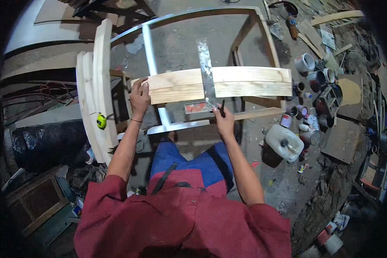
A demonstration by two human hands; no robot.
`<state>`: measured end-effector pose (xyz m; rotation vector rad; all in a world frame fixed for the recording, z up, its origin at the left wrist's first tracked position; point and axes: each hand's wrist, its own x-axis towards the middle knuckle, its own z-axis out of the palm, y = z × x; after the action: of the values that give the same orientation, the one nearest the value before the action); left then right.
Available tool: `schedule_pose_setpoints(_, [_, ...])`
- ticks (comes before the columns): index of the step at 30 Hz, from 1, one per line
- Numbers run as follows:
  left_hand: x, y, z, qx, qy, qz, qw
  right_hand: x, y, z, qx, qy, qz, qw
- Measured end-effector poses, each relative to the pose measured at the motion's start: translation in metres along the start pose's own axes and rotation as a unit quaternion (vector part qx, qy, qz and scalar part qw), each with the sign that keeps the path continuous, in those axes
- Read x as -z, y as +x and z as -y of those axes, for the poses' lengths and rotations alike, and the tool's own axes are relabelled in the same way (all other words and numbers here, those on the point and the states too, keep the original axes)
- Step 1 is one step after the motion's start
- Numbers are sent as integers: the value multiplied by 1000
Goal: Measuring and marking wood planks using a tape measure, pencil, and square tool for woodworking.
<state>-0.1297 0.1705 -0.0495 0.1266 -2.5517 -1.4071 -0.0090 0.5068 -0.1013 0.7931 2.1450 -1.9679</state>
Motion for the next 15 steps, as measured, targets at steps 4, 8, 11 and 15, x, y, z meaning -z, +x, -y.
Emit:
schedule_pose_setpoints(4, [77, 31, 64, -11, 47, 27, 998, -138, -43, -18, 11, 5, 31, 999])
schedule_pose_setpoints(8, [109, 53, 80, -25, 40, 146, 988, -235, -83, -28, -68, 30, 48, 996])
schedule_pose_setpoints(11, [123, 67, 100, -43, 56, 164, 984, -290, -101, -19, -24, 21, 26, 999])
schedule_pose_setpoints(15, [124, 75, 106, -45, 24, 204, 978, -327, -101, -16, -28, 50, -16, 998])
